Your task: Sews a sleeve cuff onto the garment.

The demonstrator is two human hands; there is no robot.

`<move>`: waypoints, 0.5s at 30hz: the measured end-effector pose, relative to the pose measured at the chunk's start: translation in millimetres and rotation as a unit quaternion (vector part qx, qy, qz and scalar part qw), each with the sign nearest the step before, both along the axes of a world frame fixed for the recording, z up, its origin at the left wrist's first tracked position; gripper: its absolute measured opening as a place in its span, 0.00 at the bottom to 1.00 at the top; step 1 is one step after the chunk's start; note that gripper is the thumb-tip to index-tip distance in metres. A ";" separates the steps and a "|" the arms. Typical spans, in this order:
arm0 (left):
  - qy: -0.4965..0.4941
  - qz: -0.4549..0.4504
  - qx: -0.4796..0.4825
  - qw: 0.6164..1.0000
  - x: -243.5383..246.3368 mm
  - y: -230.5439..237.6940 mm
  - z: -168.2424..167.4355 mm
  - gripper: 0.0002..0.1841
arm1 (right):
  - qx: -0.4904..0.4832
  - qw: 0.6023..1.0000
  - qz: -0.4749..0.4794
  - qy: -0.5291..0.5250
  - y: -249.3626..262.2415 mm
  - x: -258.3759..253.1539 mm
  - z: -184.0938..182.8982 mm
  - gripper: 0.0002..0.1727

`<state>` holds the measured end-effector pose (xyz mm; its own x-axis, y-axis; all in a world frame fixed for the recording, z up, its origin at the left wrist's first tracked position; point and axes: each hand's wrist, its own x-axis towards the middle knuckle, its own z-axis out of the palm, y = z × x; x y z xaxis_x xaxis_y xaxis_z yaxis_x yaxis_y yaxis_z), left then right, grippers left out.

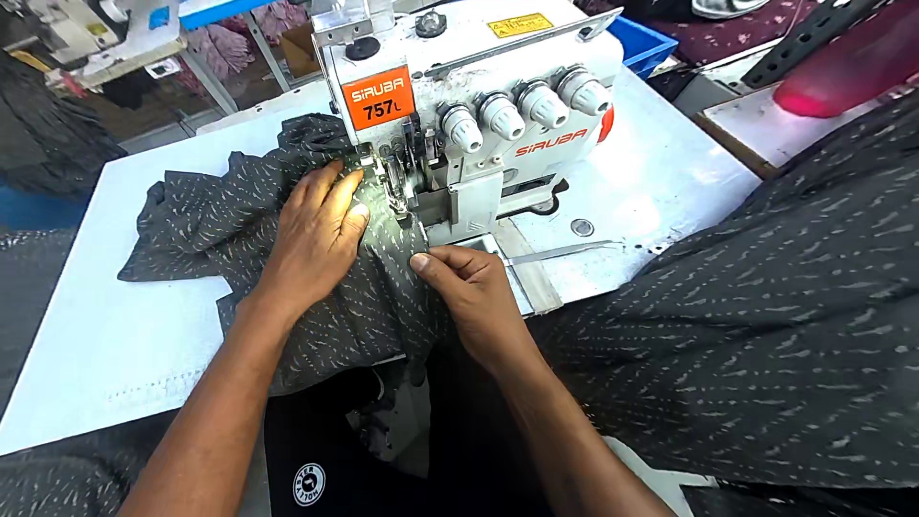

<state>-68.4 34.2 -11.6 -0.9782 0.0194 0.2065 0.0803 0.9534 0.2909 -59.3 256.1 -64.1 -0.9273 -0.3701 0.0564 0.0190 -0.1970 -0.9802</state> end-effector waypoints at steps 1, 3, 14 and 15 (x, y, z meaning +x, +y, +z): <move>0.000 0.001 -0.004 1.000 -5.3 -5.2 -1.0 0.31 | -0.004 1.000 0.002 -0.001 -0.4 -0.3 0.3 0.10; -0.004 -0.005 -0.010 1.000 -14.1 -15.8 -3.1 0.30 | -0.005 1.000 0.005 -0.003 -1.2 -0.3 0.7 0.10; -0.036 -0.006 -0.020 0.999 -50.9 -53.6 0.6 0.32 | 0.003 1.000 -0.002 -0.004 -5.5 -0.9 2.4 0.08; -0.039 -0.005 -0.023 0.999 -55.2 -57.7 0.8 0.32 | -0.002 1.000 -0.006 -0.005 -6.1 -1.1 2.9 0.08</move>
